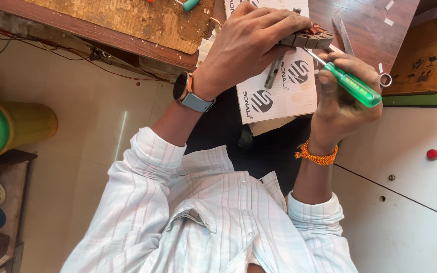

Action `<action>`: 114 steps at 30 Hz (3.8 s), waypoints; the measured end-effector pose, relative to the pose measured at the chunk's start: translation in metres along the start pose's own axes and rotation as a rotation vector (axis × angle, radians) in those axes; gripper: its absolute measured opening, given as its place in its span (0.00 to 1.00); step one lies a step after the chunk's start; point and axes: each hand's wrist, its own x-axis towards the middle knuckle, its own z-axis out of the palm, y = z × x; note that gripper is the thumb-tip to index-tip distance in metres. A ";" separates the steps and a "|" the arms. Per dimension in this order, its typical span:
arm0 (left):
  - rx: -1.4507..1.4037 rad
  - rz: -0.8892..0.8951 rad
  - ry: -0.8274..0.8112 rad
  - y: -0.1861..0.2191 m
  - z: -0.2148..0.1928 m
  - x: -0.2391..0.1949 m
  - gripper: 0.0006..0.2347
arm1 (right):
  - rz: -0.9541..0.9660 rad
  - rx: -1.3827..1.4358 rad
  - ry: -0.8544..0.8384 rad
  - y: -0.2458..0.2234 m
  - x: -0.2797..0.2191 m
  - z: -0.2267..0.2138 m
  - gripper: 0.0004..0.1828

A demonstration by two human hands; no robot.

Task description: The person uses a green screwdriver to adjust a circular stator assembly, then cuts small white insulating strips with scissors and inserts them into the stator slots. The person repeats this process multiple times, handling the stator and tools throughout.

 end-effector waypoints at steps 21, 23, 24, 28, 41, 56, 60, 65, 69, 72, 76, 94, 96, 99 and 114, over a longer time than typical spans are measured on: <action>-0.038 -0.038 0.087 0.004 0.007 0.002 0.14 | -0.019 -0.221 -0.273 0.014 0.002 -0.015 0.17; -0.063 -0.047 0.079 0.003 0.006 0.002 0.14 | 0.024 0.011 -0.147 0.013 -0.003 -0.020 0.19; -0.085 -0.049 0.074 0.000 0.005 0.001 0.15 | 0.039 0.069 -0.102 0.013 -0.002 -0.021 0.19; -0.135 -0.021 0.063 -0.010 0.001 -0.006 0.20 | 0.081 0.121 0.003 0.017 0.000 -0.028 0.22; -0.155 -0.054 0.025 -0.008 -0.002 -0.009 0.22 | 0.136 0.227 -0.246 0.026 0.019 -0.023 0.21; -0.081 -0.092 0.092 0.000 0.010 -0.004 0.18 | 0.118 -0.039 -0.070 0.008 -0.006 0.000 0.21; -0.084 -0.103 0.086 0.006 0.010 -0.003 0.17 | 0.150 -0.106 -0.070 -0.004 -0.001 -0.003 0.24; -0.077 -0.120 0.108 0.009 0.009 -0.004 0.17 | -0.047 -0.274 0.014 -0.003 -0.017 0.024 0.21; -0.044 -0.069 0.096 0.008 0.007 -0.007 0.19 | -0.025 -0.356 0.013 -0.005 -0.020 0.022 0.20; -0.121 -0.075 -0.025 0.001 0.000 -0.006 0.25 | 0.046 -0.142 0.155 -0.015 0.004 0.005 0.19; -0.176 -0.045 0.021 -0.005 0.003 -0.014 0.29 | 0.290 -0.407 -0.228 -0.018 0.068 -0.049 0.13; -0.266 -0.227 -0.076 0.006 -0.012 -0.008 0.30 | 0.056 -0.349 -0.796 0.012 0.091 -0.008 0.31; -0.186 -0.263 -0.127 0.010 -0.013 -0.007 0.24 | 0.021 -0.415 -0.816 0.012 0.093 -0.006 0.31; -0.183 -0.259 -0.113 0.011 -0.015 -0.003 0.20 | 0.059 -0.436 -0.845 0.013 0.094 -0.007 0.30; -0.123 -0.071 -0.001 -0.003 0.004 -0.018 0.21 | 0.021 -0.566 -0.667 0.036 0.062 -0.035 0.26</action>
